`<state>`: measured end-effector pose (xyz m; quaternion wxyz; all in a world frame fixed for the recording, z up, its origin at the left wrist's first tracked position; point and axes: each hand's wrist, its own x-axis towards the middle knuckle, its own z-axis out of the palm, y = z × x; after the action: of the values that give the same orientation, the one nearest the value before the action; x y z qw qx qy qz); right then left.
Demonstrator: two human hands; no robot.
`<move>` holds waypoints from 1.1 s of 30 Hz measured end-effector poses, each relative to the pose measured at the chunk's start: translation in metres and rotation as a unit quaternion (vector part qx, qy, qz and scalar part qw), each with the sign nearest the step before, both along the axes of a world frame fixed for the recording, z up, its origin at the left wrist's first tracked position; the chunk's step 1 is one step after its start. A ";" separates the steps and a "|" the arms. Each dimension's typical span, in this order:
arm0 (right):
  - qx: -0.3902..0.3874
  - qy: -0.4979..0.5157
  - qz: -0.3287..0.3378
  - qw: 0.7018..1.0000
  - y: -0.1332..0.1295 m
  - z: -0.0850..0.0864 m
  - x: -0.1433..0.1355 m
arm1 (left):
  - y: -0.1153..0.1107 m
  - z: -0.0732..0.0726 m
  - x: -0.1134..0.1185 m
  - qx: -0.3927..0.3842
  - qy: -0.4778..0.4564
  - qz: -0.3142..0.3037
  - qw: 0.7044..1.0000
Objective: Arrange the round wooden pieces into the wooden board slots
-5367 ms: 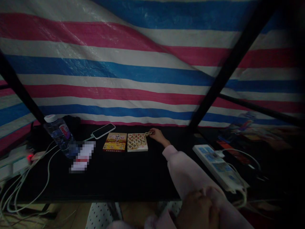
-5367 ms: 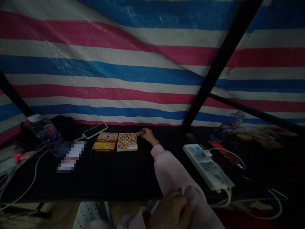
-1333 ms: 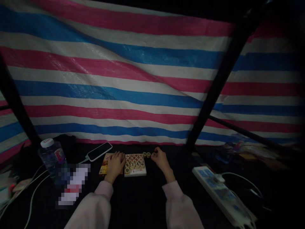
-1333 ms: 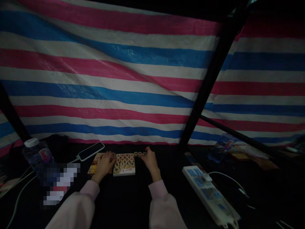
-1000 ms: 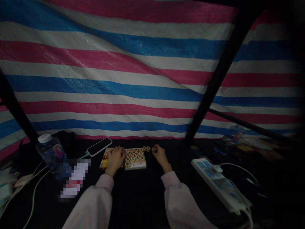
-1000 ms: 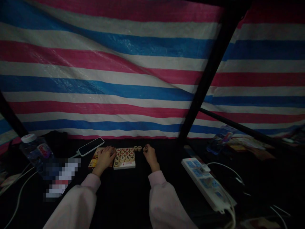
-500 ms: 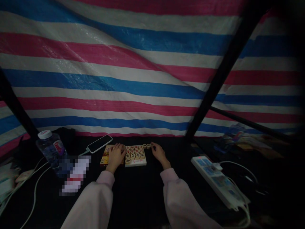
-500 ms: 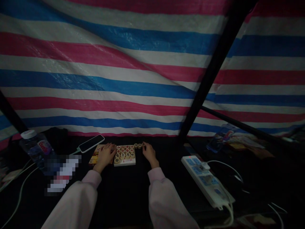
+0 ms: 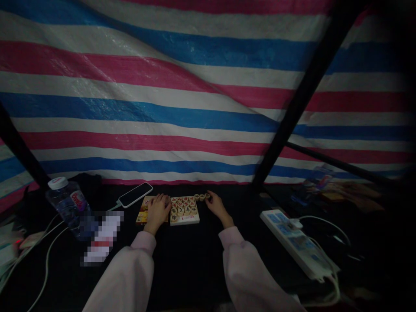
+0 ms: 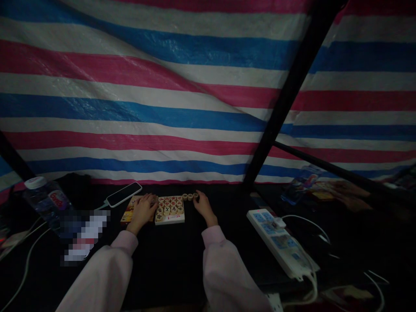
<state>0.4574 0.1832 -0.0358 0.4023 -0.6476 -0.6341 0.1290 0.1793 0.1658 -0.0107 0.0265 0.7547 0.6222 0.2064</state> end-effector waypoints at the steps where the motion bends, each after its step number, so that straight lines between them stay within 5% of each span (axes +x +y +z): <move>1: 0.003 -0.001 0.001 1.000 0.000 0.000 0.000 | 0.000 0.000 0.000 0.001 -0.001 0.000 1.000; 17: -0.043 -0.061 0.000 0.997 -0.005 0.007 -0.001 | 0.001 0.000 0.001 -0.004 0.006 0.007 1.000; 26: -0.047 -0.123 -0.073 0.989 -0.023 0.037 -0.006 | 0.000 0.003 0.001 -0.005 0.013 0.000 1.000; 33: -0.036 -0.102 0.040 0.993 -0.033 0.060 -0.017 | -0.001 0.003 0.001 0.008 0.005 0.001 1.000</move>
<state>0.4402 0.1499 0.0238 0.3066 -0.6459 -0.6918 0.1011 0.1804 0.1646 -0.0078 0.0166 0.7552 0.6216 0.2074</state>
